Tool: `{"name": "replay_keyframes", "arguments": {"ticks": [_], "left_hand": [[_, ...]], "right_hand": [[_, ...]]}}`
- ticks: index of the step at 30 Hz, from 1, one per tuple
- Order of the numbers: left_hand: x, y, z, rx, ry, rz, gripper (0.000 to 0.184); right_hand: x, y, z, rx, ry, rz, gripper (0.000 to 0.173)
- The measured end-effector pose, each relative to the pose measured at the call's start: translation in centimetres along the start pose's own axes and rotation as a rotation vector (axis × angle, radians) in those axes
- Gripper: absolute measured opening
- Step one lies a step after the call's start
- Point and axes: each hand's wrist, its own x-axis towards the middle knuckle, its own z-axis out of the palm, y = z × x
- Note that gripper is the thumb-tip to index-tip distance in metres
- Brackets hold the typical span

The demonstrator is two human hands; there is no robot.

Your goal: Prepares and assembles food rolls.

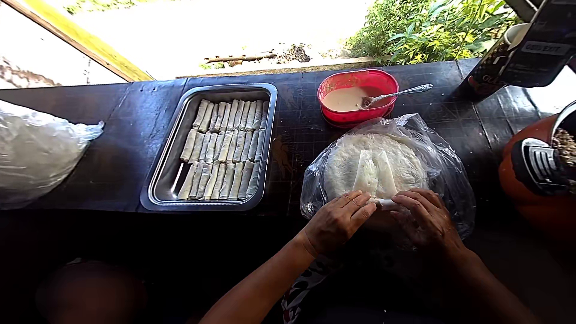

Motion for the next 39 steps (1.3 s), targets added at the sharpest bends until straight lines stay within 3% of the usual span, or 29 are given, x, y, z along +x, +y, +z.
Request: {"name": "replay_keyframes", "arguments": {"ticks": [8,14,21,30,39], "left_hand": [[2.2,-1.8,-0.9,-0.242,-0.075,-0.185,0.019],[3.7,-2.7,-0.6,-0.138,-0.088,-0.296,0.017],[2.8,-1.3,-0.9,-0.014,-0.078,-0.238,0.021],[3.1,-0.5,-2.6,-0.078,-0.152,-0.271,0.014],[3.7,-2.9,-2.0,-0.049,-0.146,-0.342,0.017]], "right_hand": [[1.5,1.0,0.1,0.119,0.017,0.09,0.025],[2.4,1.5,0.7,0.075,0.066,0.149,0.024],[1.5,0.6,1.0,-0.053,0.029,-0.003,0.024],[2.2,0.1,-0.3,0.054,-0.074,0.082,0.026],[3.1,1.6,0.4,0.117,-0.055,0.198,0.025]]}}
